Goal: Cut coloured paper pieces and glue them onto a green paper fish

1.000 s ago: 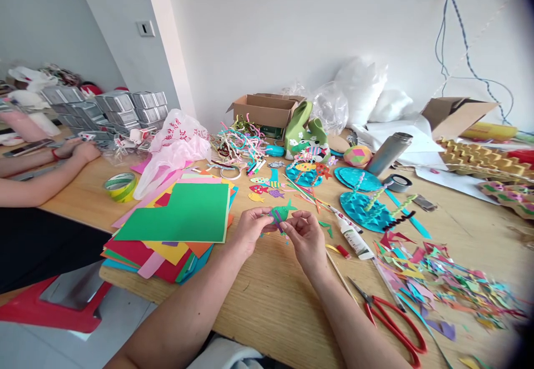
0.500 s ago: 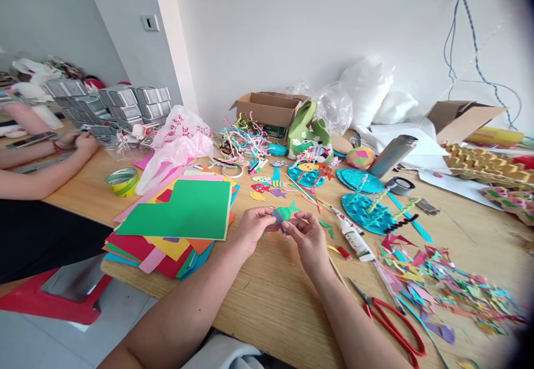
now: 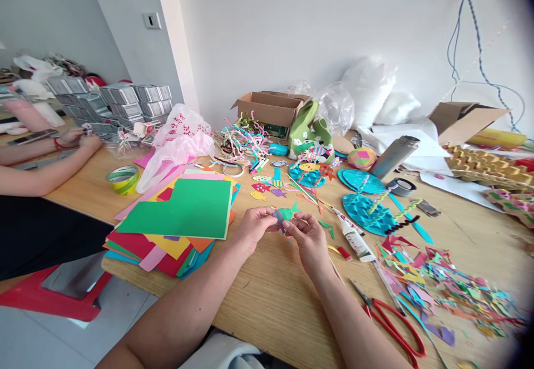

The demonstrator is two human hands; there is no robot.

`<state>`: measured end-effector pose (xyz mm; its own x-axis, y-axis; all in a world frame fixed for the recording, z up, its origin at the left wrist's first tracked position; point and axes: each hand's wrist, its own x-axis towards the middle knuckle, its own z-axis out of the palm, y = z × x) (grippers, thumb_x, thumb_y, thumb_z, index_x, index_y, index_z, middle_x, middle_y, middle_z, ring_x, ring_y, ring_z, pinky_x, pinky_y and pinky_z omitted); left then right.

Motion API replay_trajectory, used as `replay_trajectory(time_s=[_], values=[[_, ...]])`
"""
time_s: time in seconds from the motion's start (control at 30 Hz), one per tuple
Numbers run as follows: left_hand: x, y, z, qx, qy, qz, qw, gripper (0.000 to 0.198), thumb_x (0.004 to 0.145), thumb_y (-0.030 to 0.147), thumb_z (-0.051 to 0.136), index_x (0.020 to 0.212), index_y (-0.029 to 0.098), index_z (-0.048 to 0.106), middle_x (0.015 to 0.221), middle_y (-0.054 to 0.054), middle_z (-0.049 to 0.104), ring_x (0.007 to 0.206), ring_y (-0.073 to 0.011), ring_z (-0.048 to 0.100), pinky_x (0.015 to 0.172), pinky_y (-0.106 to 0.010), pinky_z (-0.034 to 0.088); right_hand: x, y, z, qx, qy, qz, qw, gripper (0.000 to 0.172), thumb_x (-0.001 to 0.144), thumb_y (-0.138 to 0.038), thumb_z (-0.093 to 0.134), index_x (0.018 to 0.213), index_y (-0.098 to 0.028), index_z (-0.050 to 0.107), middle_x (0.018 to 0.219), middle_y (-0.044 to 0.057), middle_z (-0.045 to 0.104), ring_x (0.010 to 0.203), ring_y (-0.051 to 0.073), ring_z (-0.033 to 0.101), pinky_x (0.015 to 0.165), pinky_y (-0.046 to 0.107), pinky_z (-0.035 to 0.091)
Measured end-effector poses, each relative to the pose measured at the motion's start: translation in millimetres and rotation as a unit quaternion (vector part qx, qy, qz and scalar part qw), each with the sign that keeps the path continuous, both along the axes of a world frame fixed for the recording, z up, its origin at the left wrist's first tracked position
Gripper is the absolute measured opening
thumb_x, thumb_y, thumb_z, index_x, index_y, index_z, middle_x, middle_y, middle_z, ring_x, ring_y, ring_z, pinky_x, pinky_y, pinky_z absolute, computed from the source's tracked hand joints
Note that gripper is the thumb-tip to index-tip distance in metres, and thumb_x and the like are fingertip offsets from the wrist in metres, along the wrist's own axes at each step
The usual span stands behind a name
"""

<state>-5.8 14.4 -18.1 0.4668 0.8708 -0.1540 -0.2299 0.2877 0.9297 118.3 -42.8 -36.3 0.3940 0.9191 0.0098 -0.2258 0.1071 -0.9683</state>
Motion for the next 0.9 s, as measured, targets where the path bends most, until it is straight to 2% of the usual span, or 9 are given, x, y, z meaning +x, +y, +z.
replay_trajectory(time_s=[0.3, 0.5, 0.9], values=[[-0.9, -0.4, 2.2, -0.007, 0.005, 0.001, 1.000, 0.012, 0.057, 0.022, 0.068, 0.066, 0.015, 0.070, 0.077, -0.004, 0.068, 0.071, -0.0153, 0.060, 0.070, -0.029, 0.050, -1.5, 0.1, 2.2, -0.002, 0.010, -0.003, 1.000, 0.051, 0.054, -0.036, 0.086, 0.085, -0.021, 0.049, 0.060, -0.003, 0.063, 0.053, 0.013, 0.056, 0.053, 0.025, 0.042], [-1.5, -1.4, 6.3, -0.018, 0.003, 0.000, 1.000, 0.018, 0.058, 0.031, 0.074, 0.066, 0.014, 0.070, 0.072, -0.004, 0.066, 0.068, -0.0153, 0.059, 0.069, -0.030, 0.051, -1.6, 1.1, -0.7, 0.003, 0.036, 0.004, 0.999, 0.049, 0.055, -0.033, 0.086, 0.085, -0.020, 0.050, 0.058, -0.005, 0.063, 0.053, 0.011, 0.055, 0.053, 0.023, 0.040], [-0.9, -0.1, 1.4, -0.005, 0.026, 0.033, 0.999, 0.014, 0.060, 0.030, 0.072, 0.060, 0.016, 0.069, 0.066, -0.002, 0.064, 0.065, -0.0148, 0.058, 0.065, -0.028, 0.051, -2.3, 0.8, 0.5, -0.005, 0.007, 0.003, 1.000, 0.048, 0.055, -0.041, 0.085, 0.083, -0.021, 0.052, 0.059, -0.003, 0.062, 0.052, 0.013, 0.054, 0.052, 0.025, 0.041]])
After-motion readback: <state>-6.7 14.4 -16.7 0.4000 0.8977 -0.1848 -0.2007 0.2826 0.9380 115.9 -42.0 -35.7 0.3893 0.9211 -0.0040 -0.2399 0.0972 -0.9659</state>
